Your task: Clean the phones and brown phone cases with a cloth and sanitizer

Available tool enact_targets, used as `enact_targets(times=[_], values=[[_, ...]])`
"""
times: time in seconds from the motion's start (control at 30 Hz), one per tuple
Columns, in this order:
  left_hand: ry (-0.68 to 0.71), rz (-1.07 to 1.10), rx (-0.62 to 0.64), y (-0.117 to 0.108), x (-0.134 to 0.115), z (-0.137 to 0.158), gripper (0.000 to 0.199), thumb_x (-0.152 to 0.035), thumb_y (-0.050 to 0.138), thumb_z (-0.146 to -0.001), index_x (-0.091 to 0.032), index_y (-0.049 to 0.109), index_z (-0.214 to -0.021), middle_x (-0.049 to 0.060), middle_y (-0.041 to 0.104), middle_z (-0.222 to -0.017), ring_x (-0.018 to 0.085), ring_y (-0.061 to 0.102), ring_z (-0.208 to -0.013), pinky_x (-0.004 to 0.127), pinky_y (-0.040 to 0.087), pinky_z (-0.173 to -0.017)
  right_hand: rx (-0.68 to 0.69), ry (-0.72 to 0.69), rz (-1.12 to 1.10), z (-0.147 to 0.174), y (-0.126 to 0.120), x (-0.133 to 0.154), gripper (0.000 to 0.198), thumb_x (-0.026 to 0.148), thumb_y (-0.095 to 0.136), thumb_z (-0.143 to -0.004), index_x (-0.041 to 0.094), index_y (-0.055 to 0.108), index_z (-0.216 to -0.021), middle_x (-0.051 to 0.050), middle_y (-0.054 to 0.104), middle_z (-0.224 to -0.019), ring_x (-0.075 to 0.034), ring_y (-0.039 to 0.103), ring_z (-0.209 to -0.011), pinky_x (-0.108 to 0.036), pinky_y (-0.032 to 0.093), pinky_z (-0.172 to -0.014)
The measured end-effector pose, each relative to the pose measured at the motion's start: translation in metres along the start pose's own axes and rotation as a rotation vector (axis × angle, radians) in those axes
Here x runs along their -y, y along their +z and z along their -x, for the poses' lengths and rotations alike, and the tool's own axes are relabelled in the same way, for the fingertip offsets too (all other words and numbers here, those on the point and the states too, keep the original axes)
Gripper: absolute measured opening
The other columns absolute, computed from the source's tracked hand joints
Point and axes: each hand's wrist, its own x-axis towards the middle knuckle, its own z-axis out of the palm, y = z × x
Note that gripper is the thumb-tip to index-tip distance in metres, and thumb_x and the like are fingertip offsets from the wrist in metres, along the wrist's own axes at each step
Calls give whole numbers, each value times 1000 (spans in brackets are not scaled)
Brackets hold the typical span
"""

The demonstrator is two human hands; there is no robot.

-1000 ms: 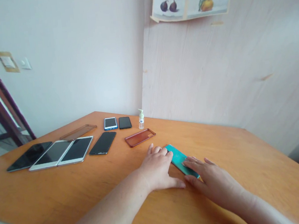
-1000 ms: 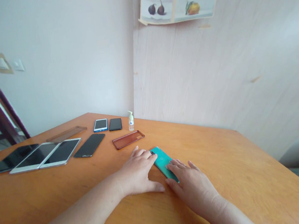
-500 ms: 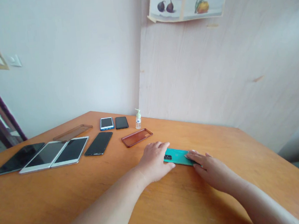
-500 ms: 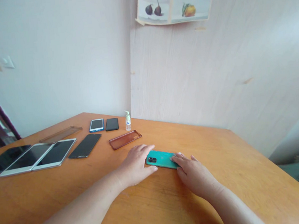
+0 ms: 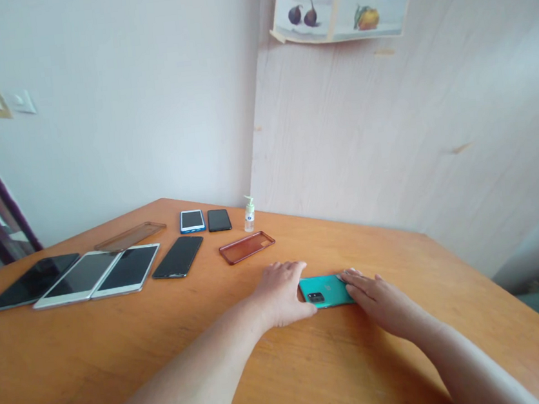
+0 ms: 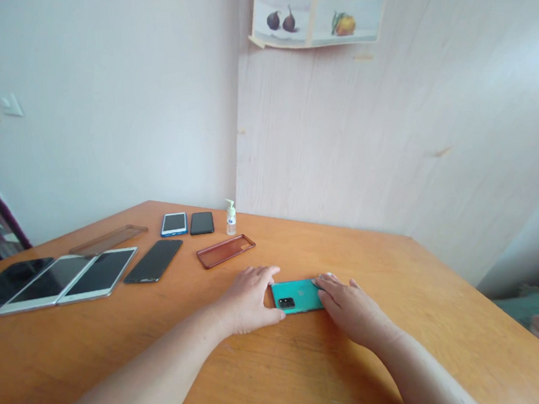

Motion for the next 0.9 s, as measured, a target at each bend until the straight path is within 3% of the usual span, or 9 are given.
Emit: enact_targets(times=[0.17,0.27,0.4,0.47,0.57,0.7,0.8,0.9], values=[[12,16,17,-1,-7,1,92,-52,78,-59,-16,43,-137,14,64,-121,35,57,-112,45,45,-95,-24,-8,107,2,3,14,49,34,28,-101,16,47,-143,-17,44,-150,-31,33,-143,-64,23,-113],[14,5,18,-1,-11,2,100,-54,79,-58,-15,38,-141,15,64,-119,36,58,-110,46,46,-93,-11,-117,55,10,1,45,52,38,25,-103,16,45,-145,-15,40,-153,-30,29,-145,-61,20,-116],[42,-14,-8,2,-14,3,95,-49,73,-65,-13,33,-144,16,63,-123,36,58,-111,46,45,-95,70,-285,-58,17,-4,76,53,44,20,-104,25,38,-150,-6,34,-157,-25,23,-147,-58,15,-119],[36,-26,-3,3,-14,3,99,-53,74,-63,-15,32,-144,15,62,-125,36,57,-112,46,44,-96,58,-256,-31,15,-3,69,53,44,20,-104,25,39,-149,-7,35,-156,-26,24,-147,-59,16,-118],[17,-51,16,3,-13,3,111,-62,79,-54,-17,32,-144,15,61,-127,36,56,-114,45,44,-96,-15,-87,111,8,1,35,52,39,22,-103,19,43,-146,-13,40,-153,-30,31,-144,-65,22,-113],[29,-78,25,1,-14,3,106,-64,78,-55,-19,36,-141,14,61,-128,35,55,-115,44,43,-97,-14,-1,273,5,6,7,47,30,26,-102,19,50,-141,-16,41,-152,-36,32,-143,-72,26,-106],[39,-84,2,1,-14,3,93,-62,75,-59,-20,43,-135,13,62,-126,35,56,-114,45,42,-97,-35,-66,189,13,3,33,51,37,27,-102,16,44,-146,-16,38,-154,-33,29,-145,-63,27,-112],[49,-94,-23,1,-14,4,80,-56,70,-64,-19,46,-131,13,64,-122,34,58,-111,45,43,-96,67,-238,39,26,-5,70,55,43,25,-103,19,36,-151,-11,31,-158,-26,23,-147,-53,21,-119]])
